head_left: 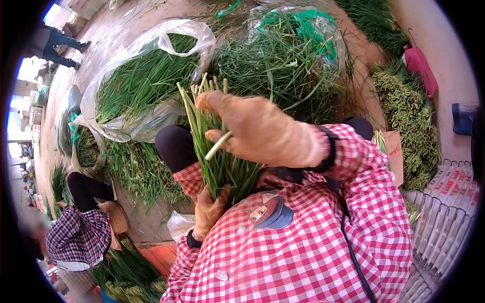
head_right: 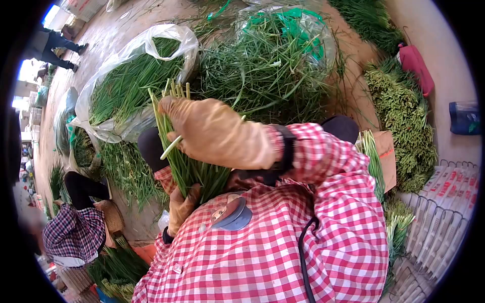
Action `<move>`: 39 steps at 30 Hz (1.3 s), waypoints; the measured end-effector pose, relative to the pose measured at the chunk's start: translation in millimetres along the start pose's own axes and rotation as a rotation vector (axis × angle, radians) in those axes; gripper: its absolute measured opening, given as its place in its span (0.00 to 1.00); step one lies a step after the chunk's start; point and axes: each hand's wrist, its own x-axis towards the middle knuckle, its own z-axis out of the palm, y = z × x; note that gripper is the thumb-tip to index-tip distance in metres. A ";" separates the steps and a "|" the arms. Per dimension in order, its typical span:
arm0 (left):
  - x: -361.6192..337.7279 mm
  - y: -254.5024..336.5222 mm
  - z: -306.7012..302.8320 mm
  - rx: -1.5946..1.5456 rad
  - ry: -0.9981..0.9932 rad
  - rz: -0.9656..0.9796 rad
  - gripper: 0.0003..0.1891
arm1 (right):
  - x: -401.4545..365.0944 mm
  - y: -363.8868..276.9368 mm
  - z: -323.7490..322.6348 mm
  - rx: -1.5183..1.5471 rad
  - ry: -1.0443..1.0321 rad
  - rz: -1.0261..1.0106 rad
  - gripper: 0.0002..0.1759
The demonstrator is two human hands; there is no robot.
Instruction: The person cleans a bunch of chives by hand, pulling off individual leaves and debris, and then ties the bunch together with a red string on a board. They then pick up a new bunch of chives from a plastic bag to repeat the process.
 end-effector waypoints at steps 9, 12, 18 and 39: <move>-6.9 -23.8 0.2 -0.042 -0.010 0.048 0.21 | 15.0 18.7 9.0 0.036 -0.381 0.175 0.29; -6.0 -13.8 4.3 -0.151 0.016 0.129 0.23 | 7.3 20.4 9.5 -0.037 -0.176 0.004 0.19; -9.9 -13.0 4.5 -0.188 -0.015 0.142 0.25 | 36.1 47.7 24.4 -0.303 0.013 -0.176 0.10; -22.2 -25.1 -5.6 -0.091 0.095 0.119 0.25 | 14.3 -22.9 -32.5 0.207 -0.359 0.144 0.14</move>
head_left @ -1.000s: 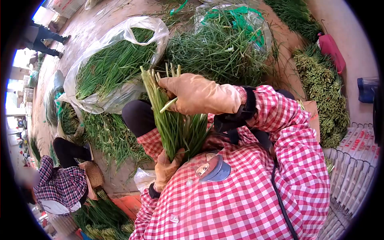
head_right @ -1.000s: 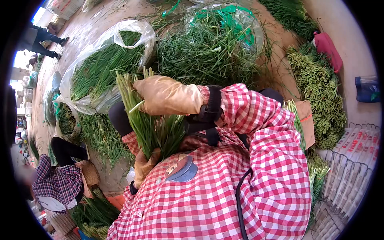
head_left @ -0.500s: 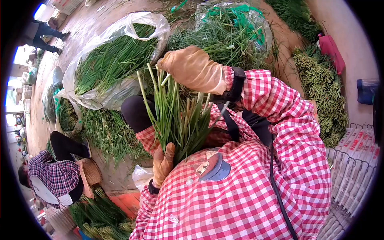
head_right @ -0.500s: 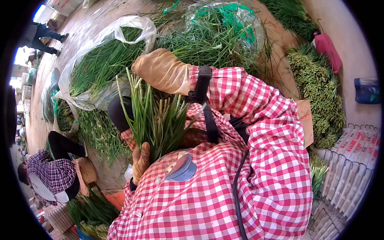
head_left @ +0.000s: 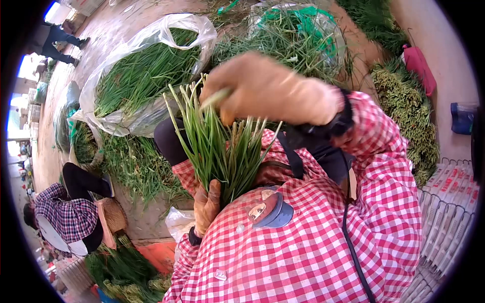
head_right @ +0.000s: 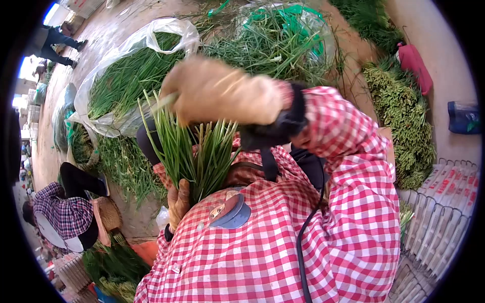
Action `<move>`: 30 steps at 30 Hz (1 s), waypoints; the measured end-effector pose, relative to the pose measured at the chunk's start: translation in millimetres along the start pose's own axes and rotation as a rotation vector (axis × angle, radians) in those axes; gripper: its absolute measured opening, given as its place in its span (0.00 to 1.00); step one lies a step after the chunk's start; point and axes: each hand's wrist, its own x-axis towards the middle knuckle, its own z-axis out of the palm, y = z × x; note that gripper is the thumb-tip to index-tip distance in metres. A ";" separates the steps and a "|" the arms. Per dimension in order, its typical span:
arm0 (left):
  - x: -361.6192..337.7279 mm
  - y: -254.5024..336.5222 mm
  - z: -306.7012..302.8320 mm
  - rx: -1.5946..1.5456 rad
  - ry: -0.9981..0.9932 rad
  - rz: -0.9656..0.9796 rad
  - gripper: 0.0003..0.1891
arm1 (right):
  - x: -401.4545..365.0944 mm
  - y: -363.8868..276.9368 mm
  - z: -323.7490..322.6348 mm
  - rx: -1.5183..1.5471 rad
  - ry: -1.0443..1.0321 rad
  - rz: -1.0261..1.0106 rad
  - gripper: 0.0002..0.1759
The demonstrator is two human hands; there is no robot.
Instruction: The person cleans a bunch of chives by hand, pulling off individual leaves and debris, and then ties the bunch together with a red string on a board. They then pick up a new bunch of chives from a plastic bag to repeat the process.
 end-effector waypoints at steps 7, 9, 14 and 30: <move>-5.9 -14.7 2.3 -0.013 -0.009 0.016 0.26 | 52.5 31.3 34.2 -0.293 -0.443 0.174 0.13; -8.9 -25.3 1.4 -0.056 -0.041 0.038 0.26 | 51.1 31.4 41.8 -0.165 -0.533 0.225 0.16; 1.2 -22.7 -8.0 -0.048 -0.025 -0.015 0.27 | 39.8 4.9 42.0 -0.467 -0.332 0.088 0.13; 7.8 -26.2 -20.3 -0.159 0.001 -0.078 0.26 | 45.3 85.4 -59.6 -1.002 0.388 0.177 0.13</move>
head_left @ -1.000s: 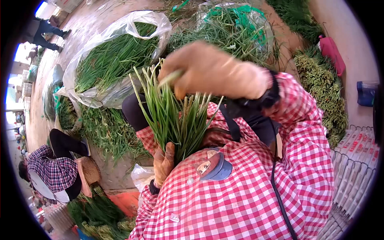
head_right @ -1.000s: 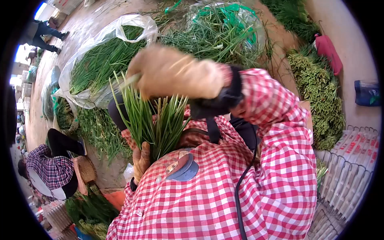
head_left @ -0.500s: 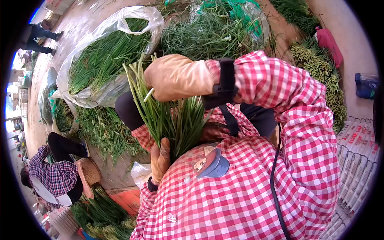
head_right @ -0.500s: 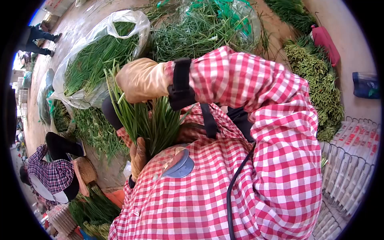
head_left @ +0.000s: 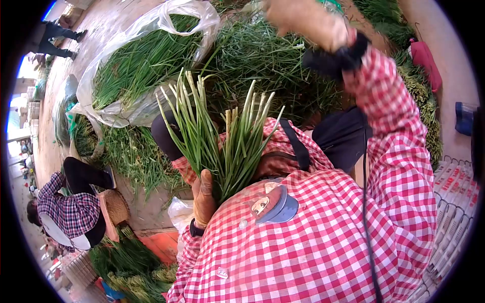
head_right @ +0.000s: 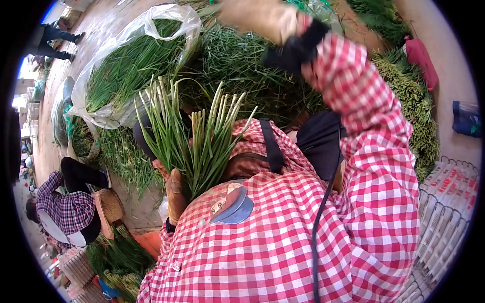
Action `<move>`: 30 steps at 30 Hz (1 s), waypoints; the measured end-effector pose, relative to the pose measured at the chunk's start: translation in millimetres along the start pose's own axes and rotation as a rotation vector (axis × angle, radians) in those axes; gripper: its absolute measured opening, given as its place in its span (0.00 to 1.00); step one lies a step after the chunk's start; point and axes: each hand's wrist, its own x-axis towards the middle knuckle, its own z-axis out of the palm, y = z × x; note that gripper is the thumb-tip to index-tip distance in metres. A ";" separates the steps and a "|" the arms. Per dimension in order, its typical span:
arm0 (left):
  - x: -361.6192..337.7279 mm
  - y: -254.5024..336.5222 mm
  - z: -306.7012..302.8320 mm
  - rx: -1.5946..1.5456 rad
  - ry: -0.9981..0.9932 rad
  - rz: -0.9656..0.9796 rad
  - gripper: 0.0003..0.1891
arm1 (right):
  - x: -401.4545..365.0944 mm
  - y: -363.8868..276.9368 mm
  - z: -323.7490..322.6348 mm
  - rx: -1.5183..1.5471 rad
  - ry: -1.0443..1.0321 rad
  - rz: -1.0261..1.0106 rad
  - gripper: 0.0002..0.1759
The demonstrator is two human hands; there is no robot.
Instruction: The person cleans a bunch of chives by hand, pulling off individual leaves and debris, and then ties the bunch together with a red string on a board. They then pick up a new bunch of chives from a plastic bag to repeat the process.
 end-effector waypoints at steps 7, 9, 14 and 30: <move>3.8 -8.5 -1.1 0.146 0.065 0.072 0.24 | -81.6 -112.5 26.2 0.811 -0.473 -0.107 0.28; -0.4 -14.8 -2.9 0.203 0.166 0.113 0.22 | -76.9 -110.2 12.7 0.856 -0.649 0.011 0.21; 4.1 -15.5 -5.1 0.131 0.072 0.148 0.21 | -80.9 -107.2 14.1 0.841 -0.340 -0.211 0.16; -0.4 -21.3 -21.6 -0.059 -0.066 0.041 0.16 | -3.4 -15.5 -12.4 0.418 -0.419 0.040 0.30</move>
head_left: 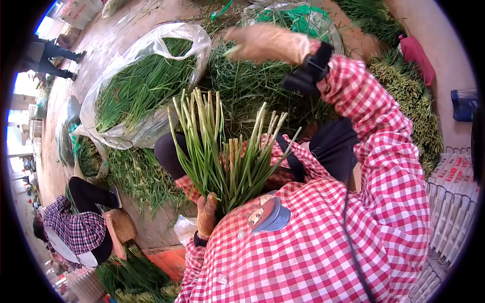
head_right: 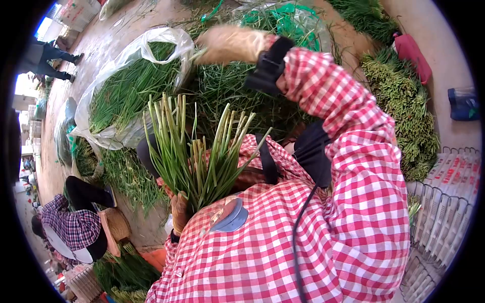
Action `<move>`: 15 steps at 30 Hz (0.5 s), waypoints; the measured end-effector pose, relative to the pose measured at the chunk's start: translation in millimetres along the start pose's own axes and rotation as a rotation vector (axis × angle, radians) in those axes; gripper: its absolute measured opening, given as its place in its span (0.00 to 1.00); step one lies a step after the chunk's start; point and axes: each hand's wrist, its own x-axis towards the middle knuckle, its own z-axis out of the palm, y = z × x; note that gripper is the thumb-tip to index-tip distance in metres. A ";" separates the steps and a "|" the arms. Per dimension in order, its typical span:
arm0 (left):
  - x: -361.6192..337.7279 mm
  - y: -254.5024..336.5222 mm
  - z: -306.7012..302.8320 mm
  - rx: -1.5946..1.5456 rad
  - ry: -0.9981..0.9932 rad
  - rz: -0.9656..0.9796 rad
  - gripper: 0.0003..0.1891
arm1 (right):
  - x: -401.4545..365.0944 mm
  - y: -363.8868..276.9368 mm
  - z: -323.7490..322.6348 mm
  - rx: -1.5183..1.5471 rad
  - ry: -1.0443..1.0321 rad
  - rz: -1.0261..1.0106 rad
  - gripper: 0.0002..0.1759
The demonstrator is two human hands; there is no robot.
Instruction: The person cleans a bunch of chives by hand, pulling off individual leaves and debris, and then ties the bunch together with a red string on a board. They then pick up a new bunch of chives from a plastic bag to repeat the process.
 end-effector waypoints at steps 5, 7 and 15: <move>0.9 0.6 -1.8 0.085 -0.071 0.004 0.22 | 33.6 -12.0 52.1 0.523 -0.615 -0.335 0.27; 2.6 -4.1 -3.0 0.098 -0.016 0.008 0.21 | 33.5 -13.1 58.0 0.705 -0.728 -0.308 0.15; 1.7 -18.4 -15.2 0.165 0.038 0.050 0.15 | 7.8 -2.8 49.7 0.672 -0.591 -0.431 0.18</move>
